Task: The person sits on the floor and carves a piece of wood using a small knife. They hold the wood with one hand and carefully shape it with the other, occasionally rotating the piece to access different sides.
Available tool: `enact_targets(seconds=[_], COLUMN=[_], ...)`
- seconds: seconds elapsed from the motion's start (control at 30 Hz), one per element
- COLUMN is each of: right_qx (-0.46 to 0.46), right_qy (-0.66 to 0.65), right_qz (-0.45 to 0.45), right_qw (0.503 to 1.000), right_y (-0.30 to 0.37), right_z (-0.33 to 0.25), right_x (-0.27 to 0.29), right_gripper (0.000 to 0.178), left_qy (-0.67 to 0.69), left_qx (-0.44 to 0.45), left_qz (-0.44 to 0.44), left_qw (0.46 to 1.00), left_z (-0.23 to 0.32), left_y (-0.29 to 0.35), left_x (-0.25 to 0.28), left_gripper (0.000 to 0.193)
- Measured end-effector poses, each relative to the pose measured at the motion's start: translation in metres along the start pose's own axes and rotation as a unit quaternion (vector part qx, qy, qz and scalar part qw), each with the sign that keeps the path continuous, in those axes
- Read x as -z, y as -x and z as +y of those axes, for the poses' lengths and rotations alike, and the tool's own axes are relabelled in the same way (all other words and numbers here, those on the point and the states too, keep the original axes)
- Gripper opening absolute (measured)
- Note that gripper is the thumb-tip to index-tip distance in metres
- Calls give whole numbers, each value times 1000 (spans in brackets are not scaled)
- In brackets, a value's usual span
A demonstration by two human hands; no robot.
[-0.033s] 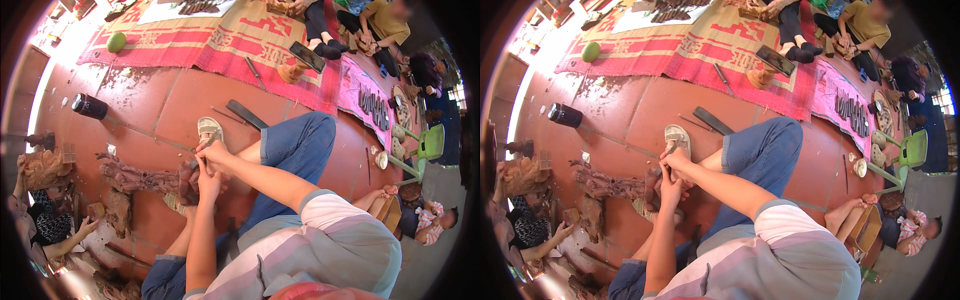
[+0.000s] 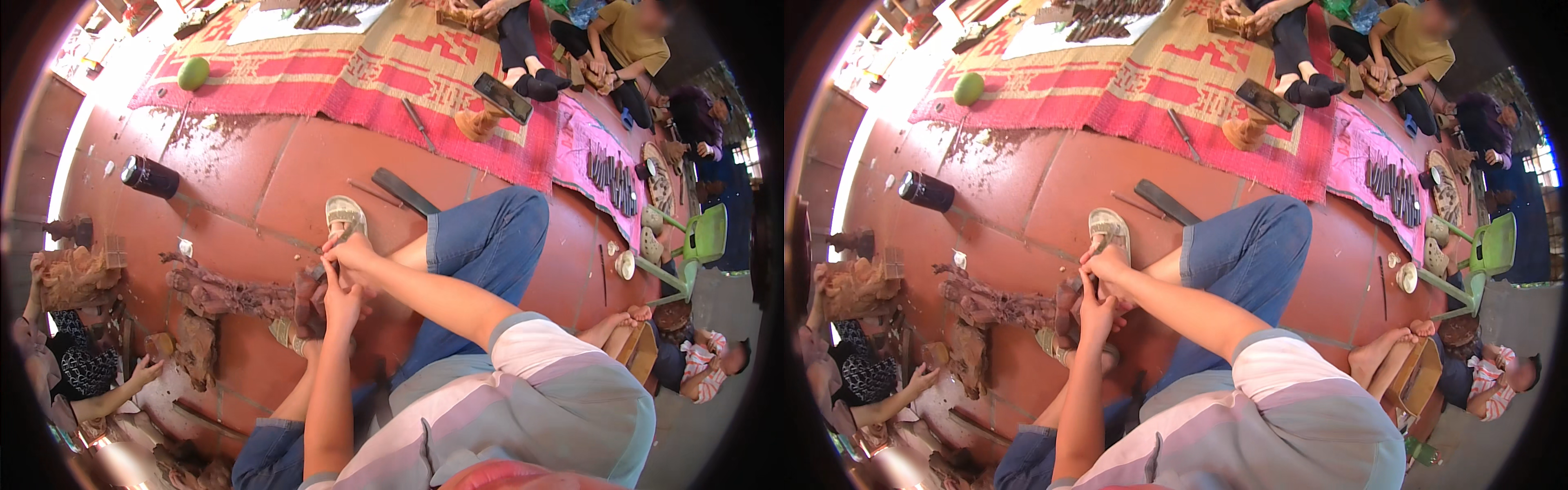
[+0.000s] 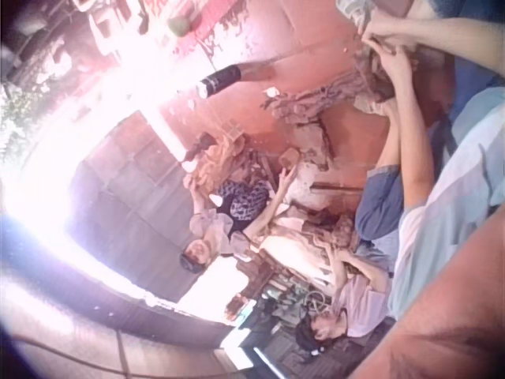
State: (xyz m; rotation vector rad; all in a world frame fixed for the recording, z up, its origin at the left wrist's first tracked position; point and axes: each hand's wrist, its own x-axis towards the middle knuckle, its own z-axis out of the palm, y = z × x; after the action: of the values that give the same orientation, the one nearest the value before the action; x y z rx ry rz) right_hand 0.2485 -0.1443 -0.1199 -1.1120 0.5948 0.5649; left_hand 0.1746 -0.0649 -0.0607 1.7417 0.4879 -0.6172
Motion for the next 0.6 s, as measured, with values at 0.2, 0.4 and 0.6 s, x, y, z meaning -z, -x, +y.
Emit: enact_targets(seconds=[0.2, 0.4, 0.6], right_qx=[92, 135, 166], right_qy=[171, 79, 196], right_qz=[24, -26, 11], right_qw=[981, 987, 966], right_y=[7, -25, -7], right_z=[7, 20, 27], right_x=[-7, 16, 11], right_gripper=[14, 12, 18], left_qy=[39, 58, 61], left_qx=[-50, -48, -58], left_qz=[95, 24, 62], left_qw=[993, 997, 994], left_z=[-21, -8, -18], left_y=[2, -7, 0], left_x=[-15, -14, -22], left_gripper=[87, 81, 78])
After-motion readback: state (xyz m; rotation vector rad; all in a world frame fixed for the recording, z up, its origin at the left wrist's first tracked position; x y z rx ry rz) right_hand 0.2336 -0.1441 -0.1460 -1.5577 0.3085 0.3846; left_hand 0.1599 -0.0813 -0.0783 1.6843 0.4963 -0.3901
